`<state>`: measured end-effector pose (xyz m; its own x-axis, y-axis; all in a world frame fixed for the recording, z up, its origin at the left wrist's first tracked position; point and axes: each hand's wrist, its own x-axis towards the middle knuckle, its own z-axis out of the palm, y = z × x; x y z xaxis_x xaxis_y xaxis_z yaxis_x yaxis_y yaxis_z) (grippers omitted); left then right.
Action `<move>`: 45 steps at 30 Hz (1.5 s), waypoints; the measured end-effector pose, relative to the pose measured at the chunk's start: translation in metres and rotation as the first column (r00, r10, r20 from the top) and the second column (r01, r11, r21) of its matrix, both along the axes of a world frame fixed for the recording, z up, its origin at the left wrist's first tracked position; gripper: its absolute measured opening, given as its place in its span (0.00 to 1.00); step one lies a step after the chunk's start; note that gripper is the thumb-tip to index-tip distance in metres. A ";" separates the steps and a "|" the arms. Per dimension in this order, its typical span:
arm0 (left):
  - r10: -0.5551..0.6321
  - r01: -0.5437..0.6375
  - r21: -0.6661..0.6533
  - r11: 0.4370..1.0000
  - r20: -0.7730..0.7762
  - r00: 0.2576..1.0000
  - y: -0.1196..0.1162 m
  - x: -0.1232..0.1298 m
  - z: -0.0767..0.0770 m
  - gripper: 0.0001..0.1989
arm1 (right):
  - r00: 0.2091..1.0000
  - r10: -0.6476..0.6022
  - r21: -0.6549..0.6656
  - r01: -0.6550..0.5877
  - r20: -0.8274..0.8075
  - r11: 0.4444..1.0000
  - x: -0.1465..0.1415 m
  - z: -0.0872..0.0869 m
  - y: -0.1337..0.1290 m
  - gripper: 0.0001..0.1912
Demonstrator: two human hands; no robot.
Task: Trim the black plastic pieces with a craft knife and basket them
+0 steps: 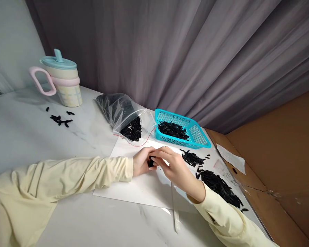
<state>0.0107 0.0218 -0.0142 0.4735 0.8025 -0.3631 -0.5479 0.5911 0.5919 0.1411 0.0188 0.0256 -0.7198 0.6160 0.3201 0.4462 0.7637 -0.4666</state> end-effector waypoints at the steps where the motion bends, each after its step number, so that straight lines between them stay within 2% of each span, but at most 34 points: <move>1: -0.019 0.020 0.011 1.000 -0.008 1.000 0.000 0.000 -0.001 0.07 | 1.000 -0.019 -0.059 0.018 -0.019 0.998 0.001 0.003 0.000 0.10; 6: -0.114 0.116 0.051 0.992 -0.040 0.993 -0.001 -0.003 -0.002 0.09 | 0.992 -0.114 -0.298 0.090 -0.062 0.950 0.005 0.008 -0.001 0.11; 9: -0.146 0.149 0.064 0.987 -0.055 0.988 -0.002 -0.004 0.002 0.10 | 0.987 -0.130 -0.343 0.091 -0.094 0.935 0.008 0.007 -0.001 0.11; 16: -0.182 0.189 0.095 0.977 -0.077 0.980 -0.001 -0.004 0.004 0.12 | 0.990 -0.112 -0.260 0.087 -0.083 0.962 0.004 0.007 0.000 0.14; 22: -0.198 0.206 0.070 0.976 -0.107 0.974 0.001 -0.005 0.002 0.11 | 0.996 -0.087 -0.110 0.084 -0.021 0.990 0.001 0.007 -0.001 0.07; 31: -0.230 0.246 0.085 0.966 -0.157 0.960 0.002 -0.007 0.005 0.13 | 0.998 -0.055 -0.252 0.047 -0.023 0.967 0.006 0.015 -0.002 0.11; 34: -0.240 0.259 0.109 0.960 -0.163 0.957 0.001 -0.007 0.006 0.13 | 0.997 -0.050 -0.258 0.033 -0.059 0.965 0.007 0.015 -0.003 0.10; 37: -0.249 0.277 0.162 0.947 -0.177 0.952 -0.001 -0.008 0.007 0.12 | 0.992 -0.091 -0.207 0.072 -0.084 0.976 0.010 0.017 -0.005 0.06; 41: -0.258 0.310 0.214 0.926 -0.237 0.936 -0.004 -0.008 0.005 0.18 | 0.975 -0.188 -0.116 0.174 -0.119 0.978 0.022 0.021 -0.013 0.04; 45: -0.301 0.371 0.241 0.897 -0.282 0.911 -0.007 -0.008 0.005 0.18 | 0.942 -0.270 -0.093 0.256 -0.198 0.962 0.044 0.010 -0.030 0.05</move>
